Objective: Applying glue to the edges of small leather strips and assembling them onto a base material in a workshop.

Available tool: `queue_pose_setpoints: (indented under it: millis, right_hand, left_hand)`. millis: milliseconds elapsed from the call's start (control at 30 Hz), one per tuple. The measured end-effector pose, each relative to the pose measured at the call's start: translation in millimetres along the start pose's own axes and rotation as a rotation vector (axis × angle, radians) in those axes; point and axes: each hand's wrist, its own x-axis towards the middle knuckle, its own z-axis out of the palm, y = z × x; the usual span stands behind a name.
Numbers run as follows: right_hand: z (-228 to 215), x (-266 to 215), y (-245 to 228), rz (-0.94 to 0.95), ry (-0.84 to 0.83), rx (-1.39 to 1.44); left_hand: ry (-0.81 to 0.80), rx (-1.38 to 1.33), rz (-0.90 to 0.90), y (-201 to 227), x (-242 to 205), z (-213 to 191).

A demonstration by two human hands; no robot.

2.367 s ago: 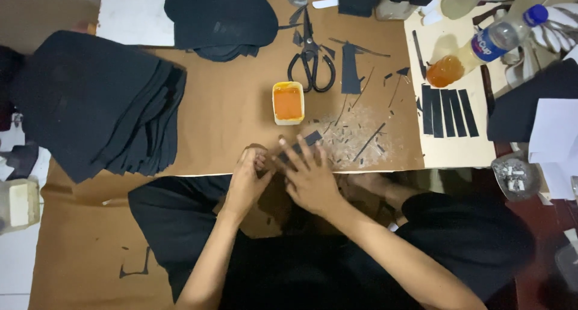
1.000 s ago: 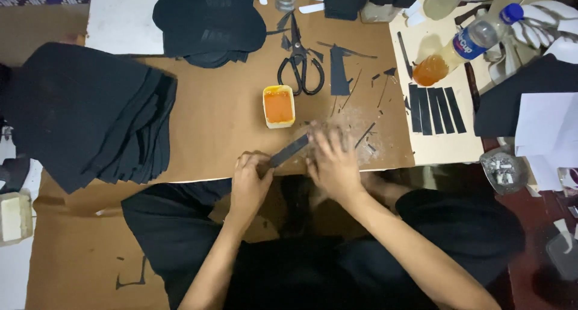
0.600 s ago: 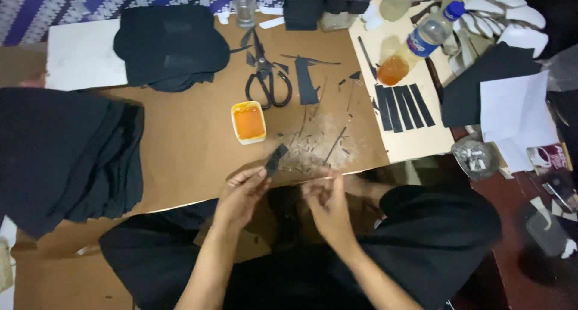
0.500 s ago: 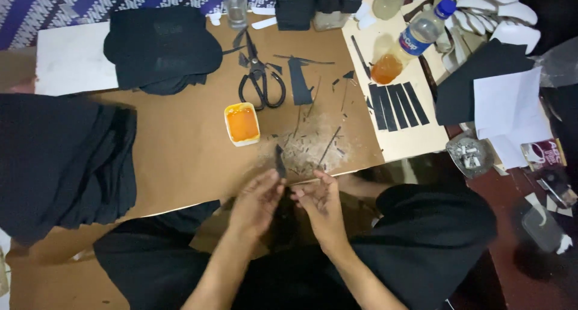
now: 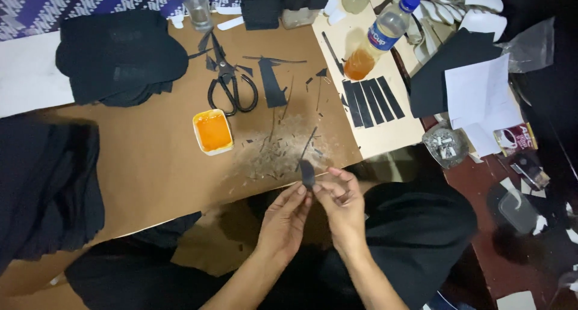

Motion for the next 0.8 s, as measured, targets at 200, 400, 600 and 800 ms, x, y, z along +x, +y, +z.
queue_pose_setpoints:
  millis: [200, 400, 600, 800]
  right_hand:
    - [-42, 32, -40, -0.101, 0.008, -0.122]
    - [-62, 75, -91, 0.022, 0.007, -0.349]
    - [-20, 143, -103, -0.1, -0.03, -0.411]
    - [-20, 194, -52, 0.053, 0.08, -0.394]
  left_hand:
    - [-0.047, 0.119, 0.0, 5, -8, 9]
    - [0.194, 0.211, -0.029, 25, 6, -32]
    - [0.252, 0.149, -0.031, 20, 26, -68]
    - [0.184, 0.08, 0.046, 31, 40, -109]
